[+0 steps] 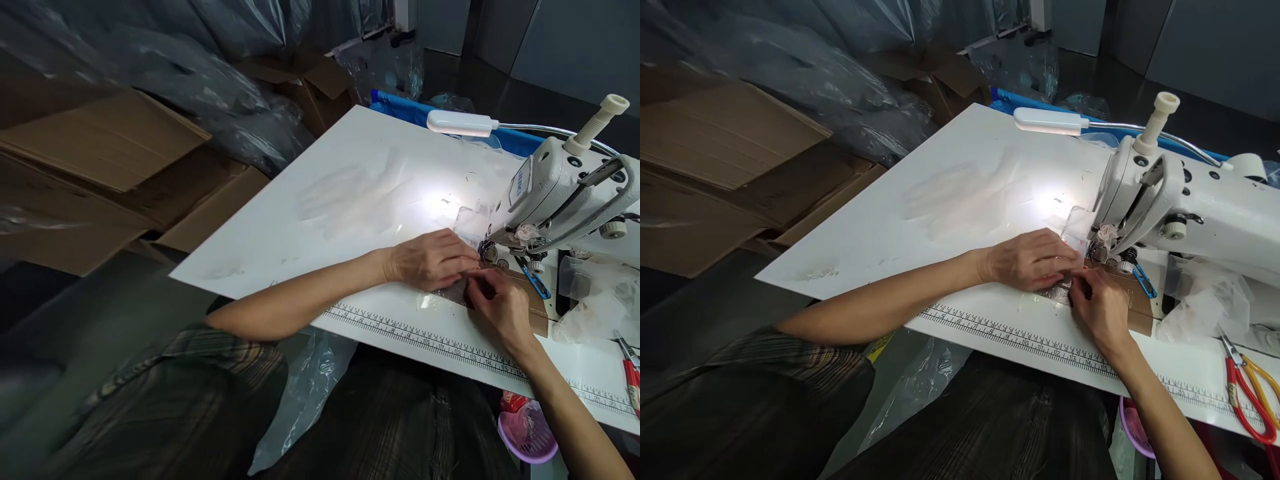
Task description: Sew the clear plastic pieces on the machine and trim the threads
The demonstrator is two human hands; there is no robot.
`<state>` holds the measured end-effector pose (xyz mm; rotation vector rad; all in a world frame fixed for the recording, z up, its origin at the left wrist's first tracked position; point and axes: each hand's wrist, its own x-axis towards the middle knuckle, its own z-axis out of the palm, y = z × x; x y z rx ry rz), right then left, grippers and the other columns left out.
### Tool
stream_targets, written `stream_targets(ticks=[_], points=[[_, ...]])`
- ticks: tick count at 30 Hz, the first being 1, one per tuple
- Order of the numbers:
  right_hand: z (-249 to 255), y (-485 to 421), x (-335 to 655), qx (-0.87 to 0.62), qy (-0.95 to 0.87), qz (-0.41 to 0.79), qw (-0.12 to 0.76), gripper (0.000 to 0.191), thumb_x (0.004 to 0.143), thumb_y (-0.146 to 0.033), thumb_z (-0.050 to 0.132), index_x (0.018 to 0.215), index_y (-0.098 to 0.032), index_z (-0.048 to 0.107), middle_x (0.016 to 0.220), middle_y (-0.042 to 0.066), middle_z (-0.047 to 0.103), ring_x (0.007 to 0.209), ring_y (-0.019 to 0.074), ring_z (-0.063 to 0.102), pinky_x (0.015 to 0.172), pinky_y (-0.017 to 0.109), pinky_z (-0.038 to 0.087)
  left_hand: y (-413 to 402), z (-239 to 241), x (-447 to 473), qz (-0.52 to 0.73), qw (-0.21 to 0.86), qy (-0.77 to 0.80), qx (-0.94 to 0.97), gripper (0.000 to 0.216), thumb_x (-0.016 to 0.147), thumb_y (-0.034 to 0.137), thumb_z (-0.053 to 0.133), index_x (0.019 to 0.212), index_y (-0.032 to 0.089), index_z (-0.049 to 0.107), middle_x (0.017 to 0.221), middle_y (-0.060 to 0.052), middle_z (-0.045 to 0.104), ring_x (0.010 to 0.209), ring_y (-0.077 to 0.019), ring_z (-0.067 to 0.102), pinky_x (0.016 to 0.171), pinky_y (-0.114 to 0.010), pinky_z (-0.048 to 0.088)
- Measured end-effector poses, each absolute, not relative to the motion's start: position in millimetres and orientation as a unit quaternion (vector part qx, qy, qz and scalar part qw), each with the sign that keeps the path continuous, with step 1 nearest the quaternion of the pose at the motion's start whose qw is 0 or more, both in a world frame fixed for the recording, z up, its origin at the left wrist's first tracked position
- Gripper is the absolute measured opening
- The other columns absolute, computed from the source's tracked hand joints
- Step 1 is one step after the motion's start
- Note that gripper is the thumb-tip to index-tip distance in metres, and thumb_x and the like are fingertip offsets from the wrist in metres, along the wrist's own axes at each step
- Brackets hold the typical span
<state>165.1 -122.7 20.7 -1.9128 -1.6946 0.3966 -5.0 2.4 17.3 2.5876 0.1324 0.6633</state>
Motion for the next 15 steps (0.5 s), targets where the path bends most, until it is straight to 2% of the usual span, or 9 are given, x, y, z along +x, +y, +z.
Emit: stream_targets(ticks=[4, 7, 11, 15], points=[[30, -118, 176, -0.641, -0.689, 0.219, 0.26, 0.025, 0.084, -0.034, 0.053, 0.092, -0.024, 0.075, 0.095, 0.008, 0.076, 0.08, 0.023, 0.069, 0.07, 0.034, 0.053, -2, 0, 3, 0.23, 0.255, 0.043, 0.938, 0.028, 0.089, 0.022, 0.061, 0.117, 0.017, 0.063, 0.11, -0.015, 0.07, 0.102, -0.0248, 0.065, 0.093, -0.045, 0.052], [37, -112, 199, -0.648, -0.646, 0.295, 0.276, 0.032, 0.086, -0.044, 0.054, 0.096, -0.022, 0.075, 0.083, 0.007, 0.075, 0.07, 0.0208, 0.067, 0.065, 0.032, 0.053, -1, -8, 8, 0.206, 0.231, 0.081, 0.947, 0.02, 0.092, 0.026, 0.06, 0.109, 0.019, 0.067, 0.109, -0.014, 0.071, 0.098, -0.0241, 0.064, 0.09, -0.042, 0.052], [31, -104, 219, -0.704, -0.605, 0.265, 0.261, 0.034, 0.085, -0.045, 0.054, 0.093, -0.021, 0.076, 0.075, 0.006, 0.072, 0.063, 0.0205, 0.063, 0.058, 0.031, 0.049, -1, -7, 6, 0.197, 0.206, 0.08, 0.955, 0.019, 0.098, 0.026, 0.053, 0.097, 0.022, 0.071, 0.12, -0.01, 0.069, 0.099, -0.0212, 0.065, 0.089, -0.04, 0.05], [18, -104, 216, -0.66, -0.677, 0.208, 0.25, 0.036, 0.088, -0.04, 0.05, 0.108, -0.025, 0.076, 0.093, 0.007, 0.073, 0.077, 0.0225, 0.066, 0.07, 0.034, 0.052, -6, -1, 2, 0.22, 0.205, 0.101, 0.948, 0.019, 0.097, 0.026, 0.055, 0.094, 0.023, 0.074, 0.115, -0.009, 0.07, 0.099, -0.0197, 0.064, 0.091, -0.04, 0.048]])
